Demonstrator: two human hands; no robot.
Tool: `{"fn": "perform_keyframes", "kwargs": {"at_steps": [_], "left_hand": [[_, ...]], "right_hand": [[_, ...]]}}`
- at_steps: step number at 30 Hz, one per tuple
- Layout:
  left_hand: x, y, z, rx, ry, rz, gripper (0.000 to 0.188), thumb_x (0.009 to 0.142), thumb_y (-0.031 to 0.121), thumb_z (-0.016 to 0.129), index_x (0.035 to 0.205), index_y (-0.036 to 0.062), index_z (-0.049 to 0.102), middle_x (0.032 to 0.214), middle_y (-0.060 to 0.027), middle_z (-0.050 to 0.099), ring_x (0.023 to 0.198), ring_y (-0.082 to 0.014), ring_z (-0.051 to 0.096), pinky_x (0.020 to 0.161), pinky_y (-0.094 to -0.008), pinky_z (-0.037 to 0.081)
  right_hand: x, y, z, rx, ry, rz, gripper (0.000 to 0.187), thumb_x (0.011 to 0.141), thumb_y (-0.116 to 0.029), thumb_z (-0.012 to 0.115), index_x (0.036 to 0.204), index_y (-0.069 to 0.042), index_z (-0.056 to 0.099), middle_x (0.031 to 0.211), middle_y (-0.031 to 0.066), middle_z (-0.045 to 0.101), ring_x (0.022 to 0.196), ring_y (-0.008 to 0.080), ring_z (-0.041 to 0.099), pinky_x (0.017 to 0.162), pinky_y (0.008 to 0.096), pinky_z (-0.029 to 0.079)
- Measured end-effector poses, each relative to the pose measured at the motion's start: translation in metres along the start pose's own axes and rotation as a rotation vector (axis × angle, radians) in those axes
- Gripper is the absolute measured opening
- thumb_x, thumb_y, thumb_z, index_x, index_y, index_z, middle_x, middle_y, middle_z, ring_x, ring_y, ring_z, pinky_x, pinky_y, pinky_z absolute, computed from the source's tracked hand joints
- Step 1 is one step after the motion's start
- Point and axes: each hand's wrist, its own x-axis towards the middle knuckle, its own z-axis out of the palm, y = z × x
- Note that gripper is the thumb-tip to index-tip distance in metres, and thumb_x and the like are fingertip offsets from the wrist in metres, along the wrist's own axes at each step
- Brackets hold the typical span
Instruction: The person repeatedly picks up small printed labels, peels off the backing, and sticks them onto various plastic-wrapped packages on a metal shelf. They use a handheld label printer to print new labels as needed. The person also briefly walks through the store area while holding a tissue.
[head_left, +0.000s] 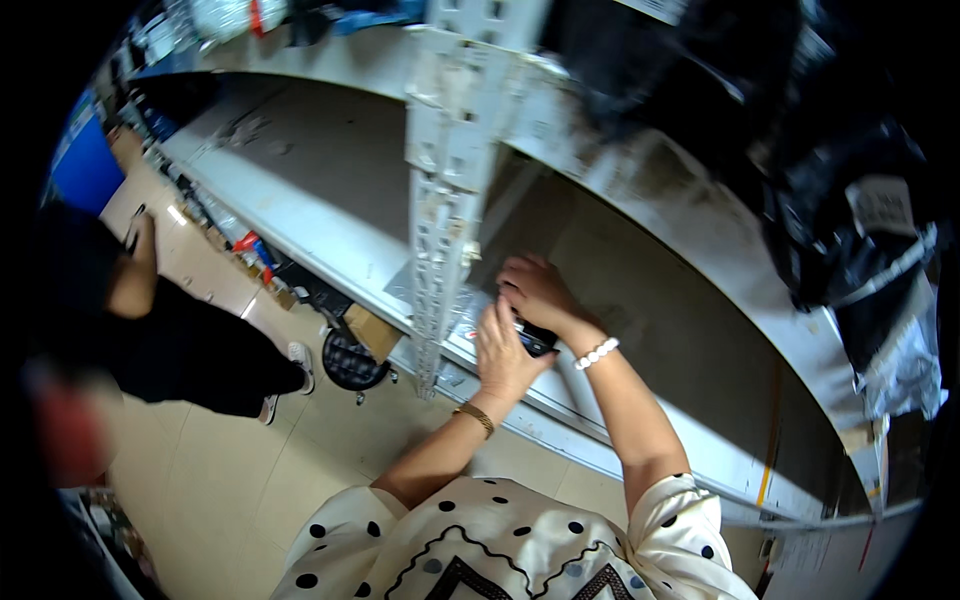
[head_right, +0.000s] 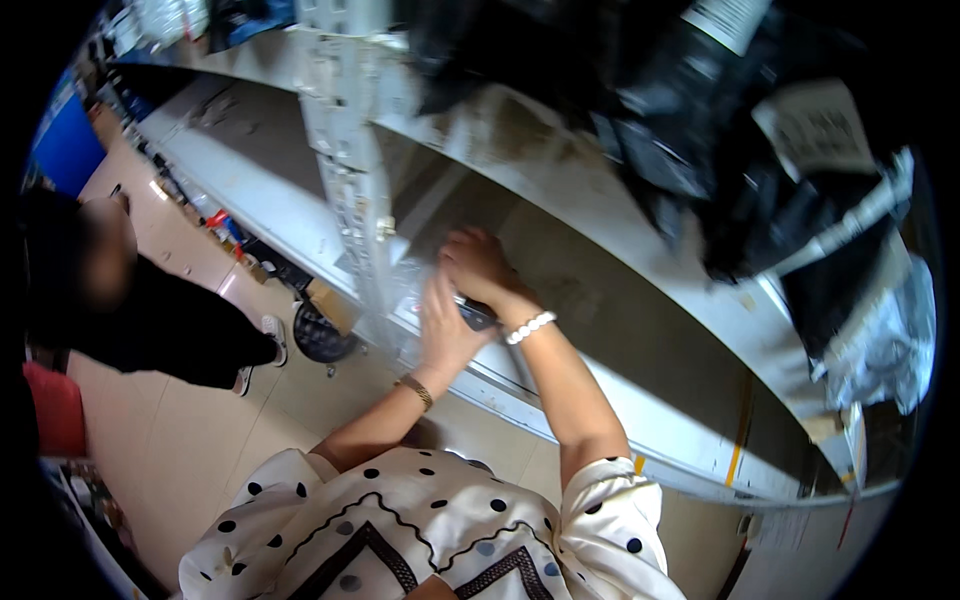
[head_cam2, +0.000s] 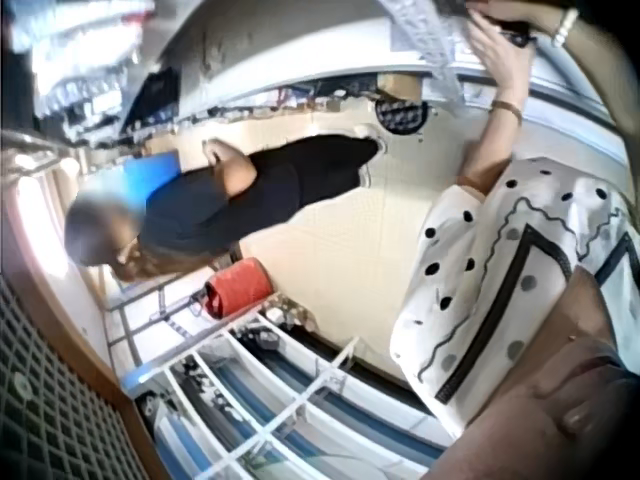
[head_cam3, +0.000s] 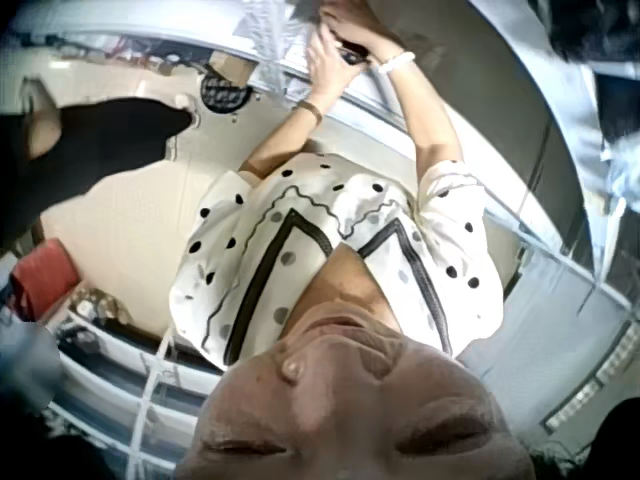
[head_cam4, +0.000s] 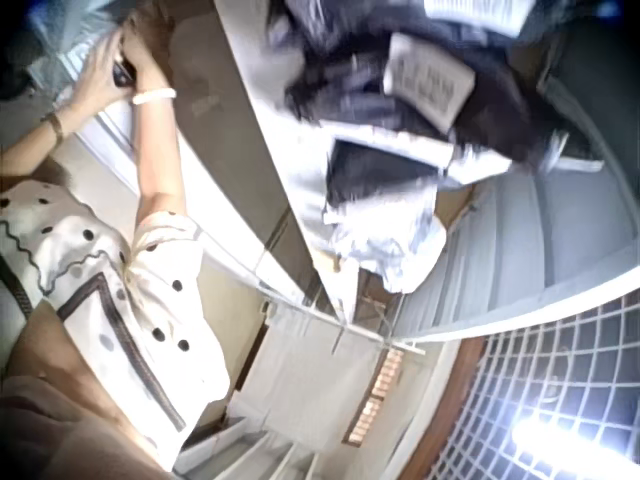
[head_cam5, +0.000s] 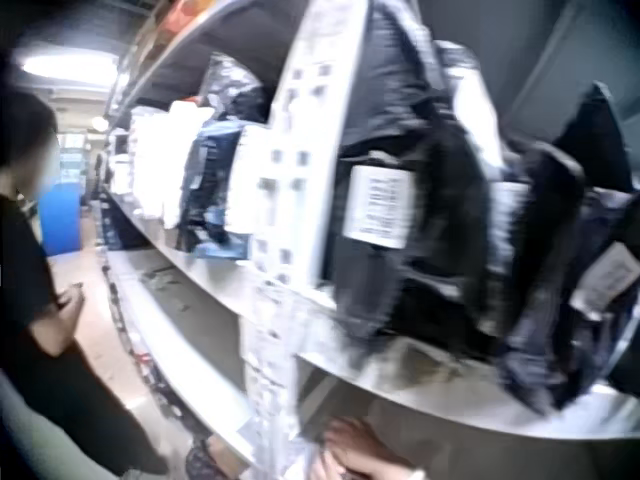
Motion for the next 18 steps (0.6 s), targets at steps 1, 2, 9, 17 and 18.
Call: {"fn": "perform_keyframes", "kwargs": {"at_steps": [1, 2, 9, 17, 18], "left_hand": [[0.0, 0.002, 0.001, -0.029, -0.021, -0.011, 0.119, 0.053, 0.036, 0.089, 0.142, -0.0013, 0.021, 0.133, -0.0237, 0.035, 0.127, -0.0405, 0.036, 0.106, -0.0478, 0.033], [0.0, -0.001, 0.0, -0.021, -0.031, -0.013, 0.118, 0.054, 0.036, 0.088, 0.141, -0.003, 0.021, 0.132, -0.0247, 0.037, 0.125, -0.0407, 0.037, 0.106, -0.0468, 0.033], [-0.004, -0.008, 0.002, 0.036, 0.056, 0.046, 0.114, 0.054, 0.037, 0.087, 0.139, -0.0036, 0.024, 0.131, -0.0239, 0.036, 0.122, -0.0398, 0.04, 0.104, -0.0451, 0.036], [-0.005, -0.011, 0.012, 0.087, 0.131, 0.066, 0.11, 0.055, 0.039, 0.084, 0.139, -0.0008, 0.027, 0.129, -0.0212, 0.038, 0.12, -0.0382, 0.042, 0.101, -0.0448, 0.038], [-0.005, -0.01, 0.01, 0.085, 0.111, 0.051, 0.109, 0.055, 0.038, 0.084, 0.139, -0.0001, 0.027, 0.129, -0.0211, 0.038, 0.12, -0.0381, 0.042, 0.101, -0.0448, 0.038]], "right_hand": [[-0.003, 0.016, 0.011, -0.131, 0.048, -0.168, 0.019, 0.08, -0.021, 0.057, 0.087, -0.005, 0.064, 0.098, 0.0095, 0.061, 0.103, 0.0304, 0.054, 0.095, 0.0434, 0.04], [-0.001, 0.019, 0.012, -0.044, 0.032, -0.167, 0.019, 0.08, -0.021, 0.058, 0.084, -0.004, 0.064, 0.096, 0.0108, 0.06, 0.102, 0.031, 0.054, 0.093, 0.0429, 0.041], [0.005, 0.011, -0.002, 0.245, 0.02, 0.031, 0.026, 0.081, -0.023, 0.062, 0.071, 0.001, 0.059, 0.088, 0.0153, 0.059, 0.088, 0.0356, 0.055, 0.078, 0.042, 0.045], [-0.003, 0.015, 0.003, 0.227, -0.005, 0.118, 0.027, 0.086, -0.02, 0.057, 0.082, 0.006, 0.063, 0.098, 0.0211, 0.06, 0.096, 0.039, 0.057, 0.082, 0.0445, 0.047], [-0.002, 0.015, 0.006, 0.203, -0.002, 0.138, 0.027, 0.086, -0.02, 0.057, 0.083, 0.006, 0.063, 0.1, 0.0215, 0.06, 0.097, 0.0391, 0.057, 0.083, 0.0448, 0.047]]}}
